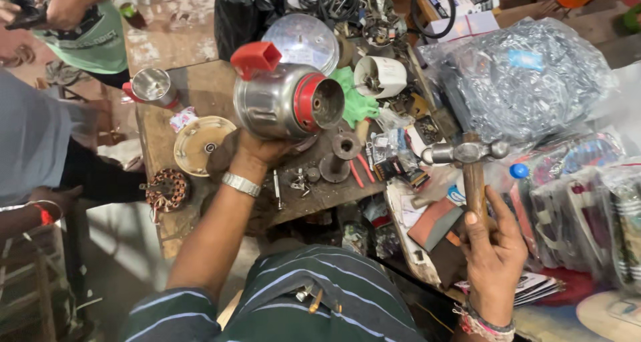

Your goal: The person repairs a blender jar by hammering a metal part onto the jar base, cleaning the components with a cloth, and reassembling the blade assembly using a tool. They handle a metal jar, a blade unit, a cloth, and small metal components on a cluttered workshop table.

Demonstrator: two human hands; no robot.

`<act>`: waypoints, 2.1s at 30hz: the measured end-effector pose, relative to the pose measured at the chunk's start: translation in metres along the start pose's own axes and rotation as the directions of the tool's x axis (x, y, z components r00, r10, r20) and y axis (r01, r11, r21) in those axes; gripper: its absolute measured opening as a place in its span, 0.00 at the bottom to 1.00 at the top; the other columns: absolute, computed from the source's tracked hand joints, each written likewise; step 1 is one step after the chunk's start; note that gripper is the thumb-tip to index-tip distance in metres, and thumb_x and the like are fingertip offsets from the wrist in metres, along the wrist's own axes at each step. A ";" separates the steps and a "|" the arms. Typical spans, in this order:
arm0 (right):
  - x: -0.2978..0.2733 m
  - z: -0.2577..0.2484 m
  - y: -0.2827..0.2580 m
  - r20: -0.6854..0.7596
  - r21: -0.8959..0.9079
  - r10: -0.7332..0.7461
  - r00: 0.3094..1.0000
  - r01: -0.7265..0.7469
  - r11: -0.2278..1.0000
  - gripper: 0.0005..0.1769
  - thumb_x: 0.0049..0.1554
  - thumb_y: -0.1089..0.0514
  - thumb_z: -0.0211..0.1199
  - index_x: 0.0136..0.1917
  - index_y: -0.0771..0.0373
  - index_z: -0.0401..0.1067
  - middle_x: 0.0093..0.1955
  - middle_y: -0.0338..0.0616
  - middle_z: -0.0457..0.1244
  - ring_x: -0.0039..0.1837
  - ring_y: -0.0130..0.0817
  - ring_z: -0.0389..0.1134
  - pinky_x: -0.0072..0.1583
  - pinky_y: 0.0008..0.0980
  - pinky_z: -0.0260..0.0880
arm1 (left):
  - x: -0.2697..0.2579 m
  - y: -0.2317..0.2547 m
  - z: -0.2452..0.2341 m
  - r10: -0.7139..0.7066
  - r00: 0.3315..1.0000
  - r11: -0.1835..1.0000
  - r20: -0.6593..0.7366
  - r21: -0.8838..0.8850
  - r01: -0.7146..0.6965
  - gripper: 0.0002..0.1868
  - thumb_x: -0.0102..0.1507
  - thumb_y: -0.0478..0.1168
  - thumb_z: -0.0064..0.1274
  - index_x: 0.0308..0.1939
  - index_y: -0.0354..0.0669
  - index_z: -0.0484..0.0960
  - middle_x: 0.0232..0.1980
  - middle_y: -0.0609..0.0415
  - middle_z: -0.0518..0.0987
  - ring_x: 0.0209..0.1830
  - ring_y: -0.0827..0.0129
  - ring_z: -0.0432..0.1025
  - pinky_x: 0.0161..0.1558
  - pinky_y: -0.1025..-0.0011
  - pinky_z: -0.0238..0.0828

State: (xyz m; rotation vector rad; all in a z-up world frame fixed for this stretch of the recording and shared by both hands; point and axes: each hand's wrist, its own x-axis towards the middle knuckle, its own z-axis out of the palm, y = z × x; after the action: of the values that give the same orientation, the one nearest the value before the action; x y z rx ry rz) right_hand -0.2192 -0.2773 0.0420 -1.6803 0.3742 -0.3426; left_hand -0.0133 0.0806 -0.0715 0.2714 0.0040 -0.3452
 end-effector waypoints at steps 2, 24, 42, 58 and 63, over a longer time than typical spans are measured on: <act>0.000 0.000 0.006 0.022 -0.072 -0.010 1.000 0.011 0.997 0.31 0.64 0.59 0.62 0.78 0.64 0.63 0.41 0.33 0.63 0.38 0.15 0.60 0.39 0.18 0.64 | -0.004 -0.013 -0.032 -0.039 0.999 0.988 -0.007 -0.152 0.037 0.24 0.70 0.51 0.43 0.66 0.42 0.73 0.67 0.46 0.75 0.68 0.52 0.70 0.70 0.43 0.65; 0.006 -0.003 0.013 0.006 -0.249 0.045 0.999 -0.042 0.968 0.29 0.62 0.60 0.62 0.75 0.66 0.64 0.50 0.41 0.67 0.47 0.21 0.66 0.47 0.23 0.72 | 0.009 -0.025 0.077 0.201 0.923 -0.389 0.328 0.892 -0.233 0.17 0.57 0.46 0.71 0.44 0.42 0.87 0.55 0.39 0.73 0.52 0.55 0.71 0.47 0.63 0.78; 0.031 0.025 -0.057 0.318 -0.389 -0.318 0.893 0.428 0.816 0.27 0.64 0.63 0.66 0.75 0.70 0.66 0.61 0.47 0.66 0.57 0.27 0.66 0.58 0.26 0.67 | 0.025 -0.055 0.097 -0.108 0.936 -0.453 0.334 0.822 -0.345 0.13 0.53 0.49 0.72 0.38 0.52 0.90 0.51 0.44 0.82 0.69 0.45 0.65 0.57 0.49 0.68; 0.055 0.054 -0.086 0.535 -0.477 -0.258 0.805 0.539 0.694 0.27 0.62 0.58 0.65 0.73 0.63 0.69 0.59 0.55 0.71 0.48 0.35 0.75 0.49 0.33 0.73 | 0.029 -0.058 0.087 -0.099 0.965 -0.462 0.243 0.848 -0.260 0.17 0.47 0.51 0.74 0.37 0.55 0.90 0.58 0.47 0.81 0.73 0.50 0.60 0.66 0.48 0.54; 0.043 0.033 -0.098 0.395 -0.359 -0.657 0.642 0.766 0.533 0.23 0.76 0.58 0.63 0.78 0.68 0.62 0.69 0.58 0.67 0.62 0.47 0.70 0.63 0.40 0.71 | 0.030 -0.055 0.081 -0.039 0.925 -0.444 0.379 0.823 -0.355 0.20 0.47 0.48 0.75 0.41 0.51 0.90 0.59 0.37 0.77 0.69 0.44 0.61 0.62 0.48 0.56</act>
State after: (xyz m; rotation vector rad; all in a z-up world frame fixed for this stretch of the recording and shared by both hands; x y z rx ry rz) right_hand -0.1608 -0.2536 0.1354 -2.3283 -0.4948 -0.7136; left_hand -0.0067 -0.0004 -0.0091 2.1718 -0.6978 0.1128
